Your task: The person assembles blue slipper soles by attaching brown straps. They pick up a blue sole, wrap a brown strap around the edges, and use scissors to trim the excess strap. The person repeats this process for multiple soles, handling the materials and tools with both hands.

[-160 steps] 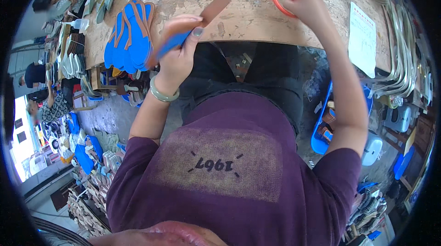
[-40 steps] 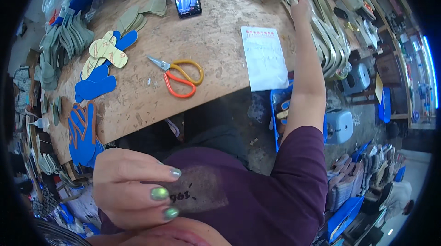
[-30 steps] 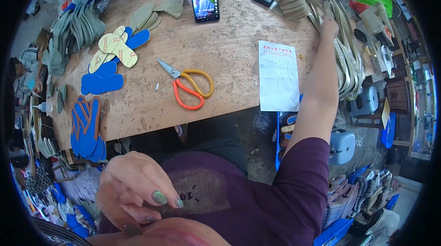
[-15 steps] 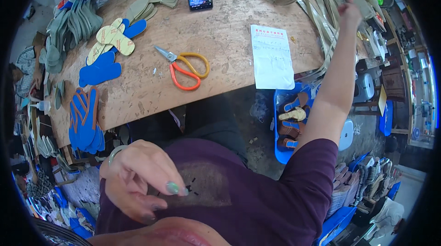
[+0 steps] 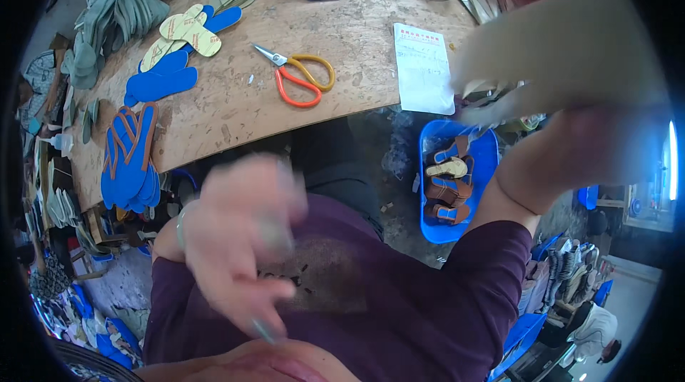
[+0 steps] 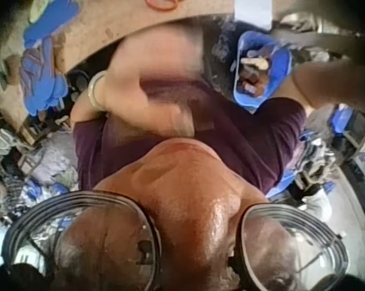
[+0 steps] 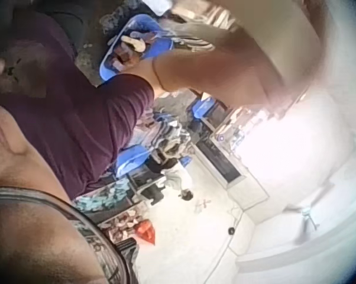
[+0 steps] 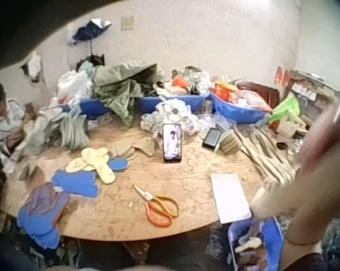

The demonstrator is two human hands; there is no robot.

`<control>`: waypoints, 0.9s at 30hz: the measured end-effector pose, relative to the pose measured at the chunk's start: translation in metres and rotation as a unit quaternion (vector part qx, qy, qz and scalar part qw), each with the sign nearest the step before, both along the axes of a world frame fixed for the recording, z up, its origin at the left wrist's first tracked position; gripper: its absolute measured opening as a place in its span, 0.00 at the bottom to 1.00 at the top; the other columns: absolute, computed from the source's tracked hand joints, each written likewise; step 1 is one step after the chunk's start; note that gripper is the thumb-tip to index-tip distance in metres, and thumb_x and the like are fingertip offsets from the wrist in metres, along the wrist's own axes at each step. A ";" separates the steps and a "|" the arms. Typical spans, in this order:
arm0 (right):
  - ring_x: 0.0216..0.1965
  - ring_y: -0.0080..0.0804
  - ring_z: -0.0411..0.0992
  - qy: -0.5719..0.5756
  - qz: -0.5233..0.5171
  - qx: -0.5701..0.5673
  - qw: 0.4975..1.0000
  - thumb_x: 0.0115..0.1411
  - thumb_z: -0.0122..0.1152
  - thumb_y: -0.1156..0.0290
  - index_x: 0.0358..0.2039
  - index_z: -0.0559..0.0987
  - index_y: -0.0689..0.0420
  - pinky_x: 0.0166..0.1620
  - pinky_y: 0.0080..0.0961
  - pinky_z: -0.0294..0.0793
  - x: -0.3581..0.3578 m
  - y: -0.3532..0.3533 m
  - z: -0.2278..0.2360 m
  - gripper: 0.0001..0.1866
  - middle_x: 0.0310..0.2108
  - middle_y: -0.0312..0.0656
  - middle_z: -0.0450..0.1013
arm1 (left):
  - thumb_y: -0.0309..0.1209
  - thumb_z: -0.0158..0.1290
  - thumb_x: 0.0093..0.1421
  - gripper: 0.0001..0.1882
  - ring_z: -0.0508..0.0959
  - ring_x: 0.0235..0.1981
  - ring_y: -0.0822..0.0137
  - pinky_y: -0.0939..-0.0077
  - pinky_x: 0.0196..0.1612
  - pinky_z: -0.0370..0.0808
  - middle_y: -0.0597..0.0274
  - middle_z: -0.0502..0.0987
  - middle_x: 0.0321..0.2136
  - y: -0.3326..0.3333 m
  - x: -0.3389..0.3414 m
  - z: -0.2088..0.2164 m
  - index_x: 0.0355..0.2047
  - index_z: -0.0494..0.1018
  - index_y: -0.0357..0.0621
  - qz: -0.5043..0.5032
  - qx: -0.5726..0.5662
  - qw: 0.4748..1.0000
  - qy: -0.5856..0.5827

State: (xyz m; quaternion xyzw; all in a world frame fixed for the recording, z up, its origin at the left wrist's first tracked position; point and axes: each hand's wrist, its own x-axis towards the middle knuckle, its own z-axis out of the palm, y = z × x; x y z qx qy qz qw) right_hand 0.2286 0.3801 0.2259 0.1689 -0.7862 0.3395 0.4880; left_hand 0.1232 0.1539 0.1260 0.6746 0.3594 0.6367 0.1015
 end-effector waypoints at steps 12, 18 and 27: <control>0.28 0.25 0.73 -0.039 -0.234 0.070 0.969 0.53 0.52 0.77 0.34 0.79 0.65 0.29 0.20 0.71 0.009 -0.023 0.019 0.10 0.30 0.40 0.76 | 0.29 0.59 0.52 0.35 0.67 0.52 0.70 0.74 0.56 0.63 0.60 0.68 0.47 -0.041 -0.016 -0.067 0.60 0.59 0.42 -0.008 -0.155 0.971 -0.184; 0.31 0.26 0.73 -0.177 -0.009 0.349 0.920 0.38 0.58 0.83 0.38 0.81 0.62 0.32 0.18 0.68 -0.035 -0.102 0.024 0.22 0.31 0.40 0.76 | 0.25 0.55 0.56 0.26 0.72 0.41 0.73 0.77 0.47 0.67 0.60 0.72 0.43 -0.043 -0.022 -0.034 0.55 0.62 0.39 -0.100 -0.200 0.962 -0.155; 0.32 0.19 0.72 -0.386 -0.099 -0.029 0.917 0.54 0.57 0.74 0.37 0.80 0.61 0.36 0.17 0.72 0.041 0.091 -0.061 0.11 0.31 0.34 0.76 | 0.28 0.52 0.59 0.12 0.69 0.30 0.80 0.85 0.35 0.67 0.71 0.71 0.29 -0.089 -0.043 -0.103 0.43 0.71 0.38 0.142 -0.320 0.891 -0.291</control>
